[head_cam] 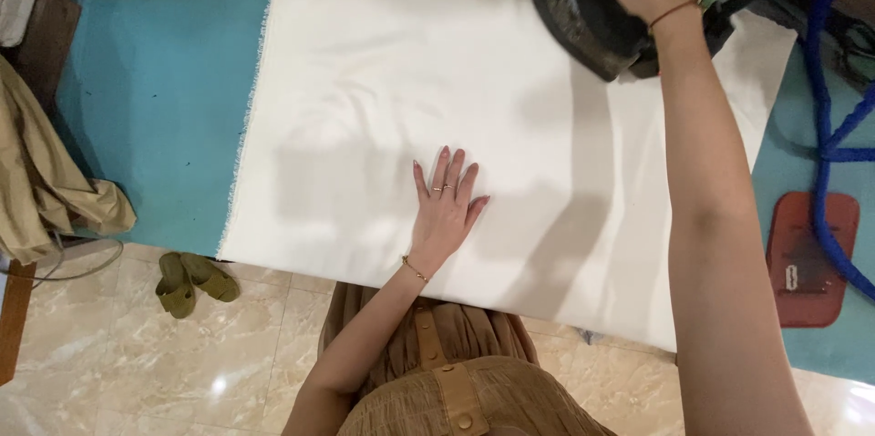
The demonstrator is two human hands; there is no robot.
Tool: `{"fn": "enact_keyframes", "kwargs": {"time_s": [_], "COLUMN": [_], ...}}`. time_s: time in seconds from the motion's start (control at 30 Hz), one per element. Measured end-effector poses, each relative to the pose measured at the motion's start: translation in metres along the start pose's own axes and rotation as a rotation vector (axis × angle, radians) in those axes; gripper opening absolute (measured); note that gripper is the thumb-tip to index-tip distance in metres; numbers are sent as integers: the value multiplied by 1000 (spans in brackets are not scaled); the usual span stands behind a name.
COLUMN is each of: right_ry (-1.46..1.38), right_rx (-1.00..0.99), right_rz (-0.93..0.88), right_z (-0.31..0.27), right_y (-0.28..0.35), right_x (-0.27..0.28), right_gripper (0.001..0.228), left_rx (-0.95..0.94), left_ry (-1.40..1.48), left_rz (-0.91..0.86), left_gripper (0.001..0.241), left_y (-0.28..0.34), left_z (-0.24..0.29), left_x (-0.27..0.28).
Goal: Iron a large piece of white fabric on an ironing board.
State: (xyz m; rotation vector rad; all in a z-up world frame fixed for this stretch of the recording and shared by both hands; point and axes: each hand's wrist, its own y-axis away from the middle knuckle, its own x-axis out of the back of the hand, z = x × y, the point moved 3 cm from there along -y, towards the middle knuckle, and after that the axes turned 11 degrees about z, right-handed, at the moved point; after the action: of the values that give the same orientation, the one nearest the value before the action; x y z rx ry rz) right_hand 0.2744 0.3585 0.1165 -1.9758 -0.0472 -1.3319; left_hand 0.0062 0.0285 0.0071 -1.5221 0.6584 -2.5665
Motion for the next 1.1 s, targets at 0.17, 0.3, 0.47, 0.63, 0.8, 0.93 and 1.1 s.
{"fn": "enact_keyframes", "kwargs": {"time_s": [0.17, 0.3, 0.47, 0.63, 0.8, 0.93, 1.1], "right_ry": [-17, 7, 25, 82, 59, 127, 83], "right_rx": [-241, -471, -523, -546, -369, -302, -19], "right_rz": [-240, -484, -445, -446, -137, -47, 143], "right_z": [-77, -140, -166, -155, -110, -62, -16], "right_y": [26, 51, 56, 33, 2, -23, -31], "right_x": [24, 42, 36, 15, -22, -56, -95], "right_gripper": [63, 66, 64, 66, 62, 65, 38], "left_rx": [-12, -34, -22, -5, -6, -2, -10], "left_ry": [5, 5, 45, 59, 67, 61, 21], "left_rz": [24, 14, 7, 2, -12, 3, -29], "left_gripper": [58, 58, 57, 56, 54, 53, 55], "left_y": [0, 0, 1, -1, 0, 0, -1], "left_z": [0, -1, -2, -3, -2, -3, -1], "left_x": [2, 4, 5, 6, 5, 5, 6]}}
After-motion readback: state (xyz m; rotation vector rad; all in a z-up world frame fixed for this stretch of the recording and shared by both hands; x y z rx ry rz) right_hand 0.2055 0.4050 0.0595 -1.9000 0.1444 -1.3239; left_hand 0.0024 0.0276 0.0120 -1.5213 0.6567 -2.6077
